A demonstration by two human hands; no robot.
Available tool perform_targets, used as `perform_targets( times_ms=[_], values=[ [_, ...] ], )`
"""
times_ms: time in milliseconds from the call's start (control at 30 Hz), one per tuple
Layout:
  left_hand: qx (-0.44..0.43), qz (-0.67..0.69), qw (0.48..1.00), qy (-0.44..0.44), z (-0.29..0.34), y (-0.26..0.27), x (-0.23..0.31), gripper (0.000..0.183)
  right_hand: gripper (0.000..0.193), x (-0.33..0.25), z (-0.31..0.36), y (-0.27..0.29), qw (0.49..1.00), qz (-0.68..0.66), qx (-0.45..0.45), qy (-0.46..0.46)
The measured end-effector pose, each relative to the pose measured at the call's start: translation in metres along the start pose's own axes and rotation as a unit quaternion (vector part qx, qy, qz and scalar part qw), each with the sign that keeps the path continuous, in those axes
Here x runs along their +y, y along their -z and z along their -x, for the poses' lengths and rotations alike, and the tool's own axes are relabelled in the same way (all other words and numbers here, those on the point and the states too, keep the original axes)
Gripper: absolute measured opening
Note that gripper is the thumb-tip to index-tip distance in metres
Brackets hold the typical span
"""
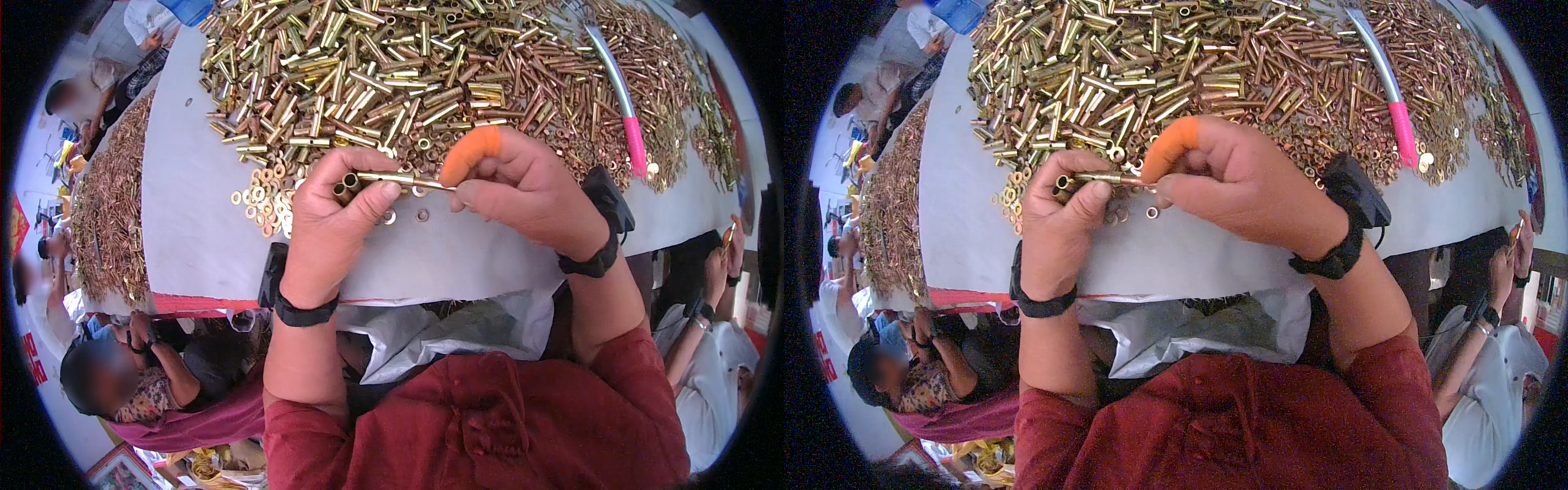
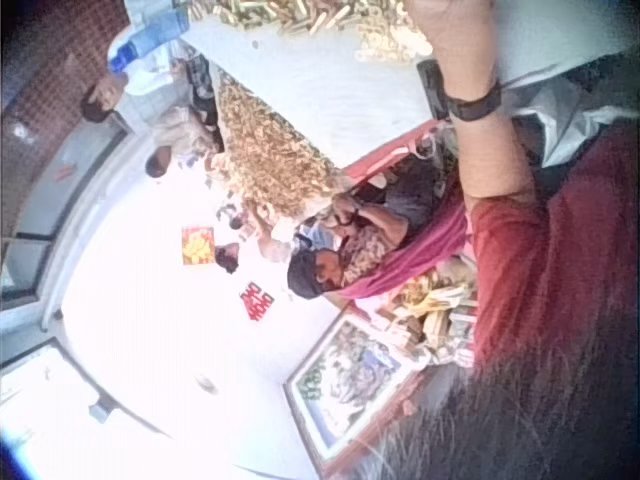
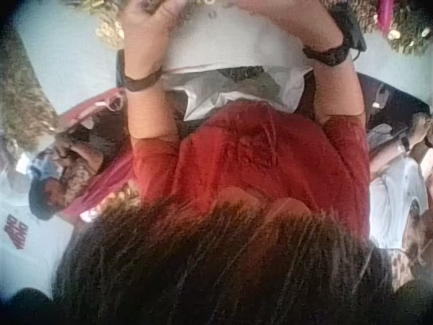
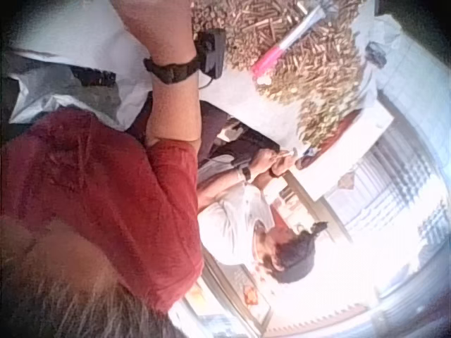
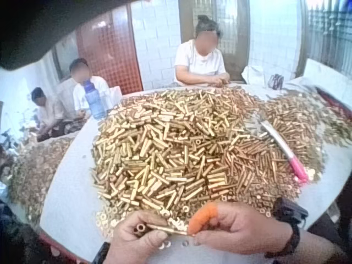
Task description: The person assembles and sorts small metal casings, washers, and brass tubes by hand at a low workspace, using pliers to manipulate the components.
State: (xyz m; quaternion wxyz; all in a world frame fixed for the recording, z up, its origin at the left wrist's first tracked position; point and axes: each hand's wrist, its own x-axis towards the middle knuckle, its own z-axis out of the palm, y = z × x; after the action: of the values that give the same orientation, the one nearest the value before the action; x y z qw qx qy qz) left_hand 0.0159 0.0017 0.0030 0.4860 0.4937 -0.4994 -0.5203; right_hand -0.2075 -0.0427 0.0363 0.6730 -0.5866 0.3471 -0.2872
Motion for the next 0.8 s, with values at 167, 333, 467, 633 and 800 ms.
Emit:
perform_targets(
  times_ms=[167,333,467,633,800],
  values=[
    [-0.044,0.283,0.958,0.018,-0.004,0.004,-0.007,0.02,0.046,0.031,-0.008,-0.022,0.998,0.035,-0.01,0.057],
    [-0.08,0.289,0.949,0.098,0.002,-0.006,-0.005,0.021,0.046,0.037,-0.012,-0.034,0.991,0.027,0.042,0.124],
    [-0.029,0.305,0.944,0.12,0.0,-0.005,0.0,0.019,0.029,0.022,-0.007,-0.025,0.95,0.292,0.057,0.094],
    [-0.008,0.174,0.981,0.09,-0.001,0.001,-0.001,0.015,0.014,0.033,-0.004,-0.031,0.781,0.606,-0.011,0.151],
    [-0.004,-0.101,0.995,0.01,0.001,-0.002,-0.007,0.007,0.015,0.035,-0.013,-0.012,0.94,0.312,0.073,0.114]
  ],
)
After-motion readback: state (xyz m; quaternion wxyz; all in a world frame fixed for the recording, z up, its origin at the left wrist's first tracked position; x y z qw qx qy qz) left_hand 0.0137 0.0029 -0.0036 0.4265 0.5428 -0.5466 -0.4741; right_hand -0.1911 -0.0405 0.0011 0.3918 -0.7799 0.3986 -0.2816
